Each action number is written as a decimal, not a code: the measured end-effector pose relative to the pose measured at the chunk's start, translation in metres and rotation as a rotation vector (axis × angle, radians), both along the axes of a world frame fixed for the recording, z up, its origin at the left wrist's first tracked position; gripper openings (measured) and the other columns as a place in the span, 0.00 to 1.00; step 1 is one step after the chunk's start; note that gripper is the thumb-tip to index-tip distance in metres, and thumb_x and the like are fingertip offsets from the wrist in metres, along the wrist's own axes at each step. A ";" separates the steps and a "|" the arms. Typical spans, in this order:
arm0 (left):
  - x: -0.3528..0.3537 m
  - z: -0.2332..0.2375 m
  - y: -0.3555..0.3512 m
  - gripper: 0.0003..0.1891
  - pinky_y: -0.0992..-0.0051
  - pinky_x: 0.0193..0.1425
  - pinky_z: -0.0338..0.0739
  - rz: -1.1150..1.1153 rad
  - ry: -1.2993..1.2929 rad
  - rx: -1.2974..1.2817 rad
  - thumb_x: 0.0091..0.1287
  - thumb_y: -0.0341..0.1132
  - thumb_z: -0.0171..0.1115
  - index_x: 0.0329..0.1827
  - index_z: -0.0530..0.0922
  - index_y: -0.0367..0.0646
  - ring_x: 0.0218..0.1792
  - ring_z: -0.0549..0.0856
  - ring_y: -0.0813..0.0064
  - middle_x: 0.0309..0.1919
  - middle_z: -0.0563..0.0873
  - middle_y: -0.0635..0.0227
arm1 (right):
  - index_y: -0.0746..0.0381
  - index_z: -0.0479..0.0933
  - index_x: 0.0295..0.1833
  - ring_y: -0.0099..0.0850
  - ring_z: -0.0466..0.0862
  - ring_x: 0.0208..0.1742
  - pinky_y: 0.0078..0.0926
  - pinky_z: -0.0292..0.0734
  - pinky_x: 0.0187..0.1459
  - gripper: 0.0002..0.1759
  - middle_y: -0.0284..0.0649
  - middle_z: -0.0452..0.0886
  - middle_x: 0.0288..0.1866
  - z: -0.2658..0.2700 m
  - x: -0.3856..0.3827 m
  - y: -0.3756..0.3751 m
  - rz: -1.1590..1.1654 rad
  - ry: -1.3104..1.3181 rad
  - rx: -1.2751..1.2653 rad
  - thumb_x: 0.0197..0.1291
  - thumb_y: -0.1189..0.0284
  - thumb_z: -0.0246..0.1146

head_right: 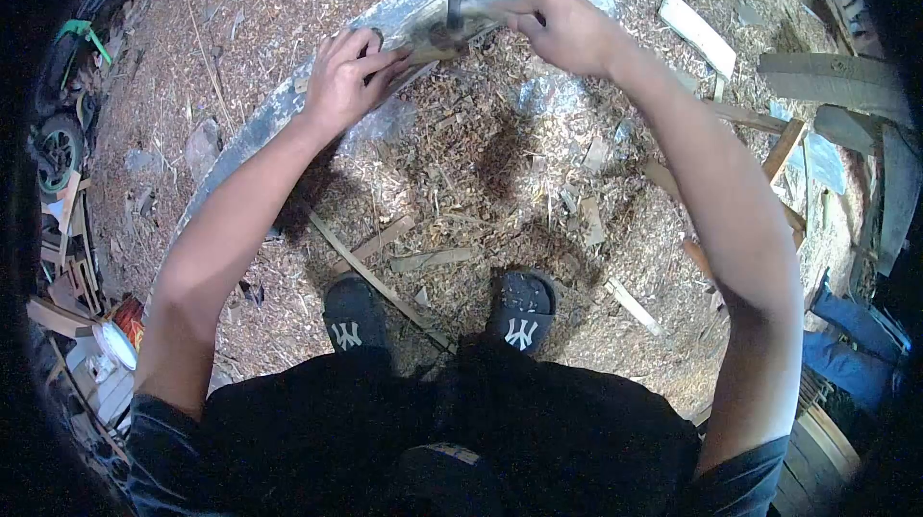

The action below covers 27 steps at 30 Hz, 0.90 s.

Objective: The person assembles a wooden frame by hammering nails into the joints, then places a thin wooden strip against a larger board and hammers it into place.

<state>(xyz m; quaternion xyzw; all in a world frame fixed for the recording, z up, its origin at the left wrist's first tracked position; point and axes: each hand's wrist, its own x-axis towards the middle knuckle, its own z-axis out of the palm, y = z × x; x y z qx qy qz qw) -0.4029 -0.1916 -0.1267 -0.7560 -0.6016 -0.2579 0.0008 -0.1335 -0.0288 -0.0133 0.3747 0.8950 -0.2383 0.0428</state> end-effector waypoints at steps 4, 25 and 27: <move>0.002 0.002 0.000 0.11 0.64 0.48 0.69 0.007 0.000 -0.001 0.66 0.33 0.74 0.51 0.93 0.55 0.41 0.76 0.69 0.35 0.74 0.73 | 0.47 0.81 0.72 0.32 0.85 0.28 0.42 0.84 0.42 0.20 0.47 0.89 0.32 0.003 0.000 0.014 0.089 -0.002 -0.075 0.79 0.66 0.58; 0.002 0.003 -0.001 0.15 0.64 0.55 0.71 0.040 0.036 -0.090 0.65 0.35 0.74 0.54 0.93 0.64 0.45 0.77 0.70 0.38 0.76 0.75 | 0.48 0.83 0.69 0.42 0.90 0.42 0.43 0.84 0.51 0.20 0.51 0.90 0.42 -0.006 0.001 0.016 0.316 0.071 -0.005 0.77 0.67 0.59; 0.002 0.002 0.000 0.16 0.64 0.55 0.71 0.027 0.044 -0.086 0.65 0.34 0.73 0.54 0.93 0.64 0.45 0.77 0.70 0.37 0.76 0.75 | 0.49 0.83 0.70 0.39 0.88 0.34 0.42 0.84 0.46 0.20 0.49 0.89 0.38 -0.001 0.000 0.014 0.047 0.068 -0.087 0.77 0.67 0.59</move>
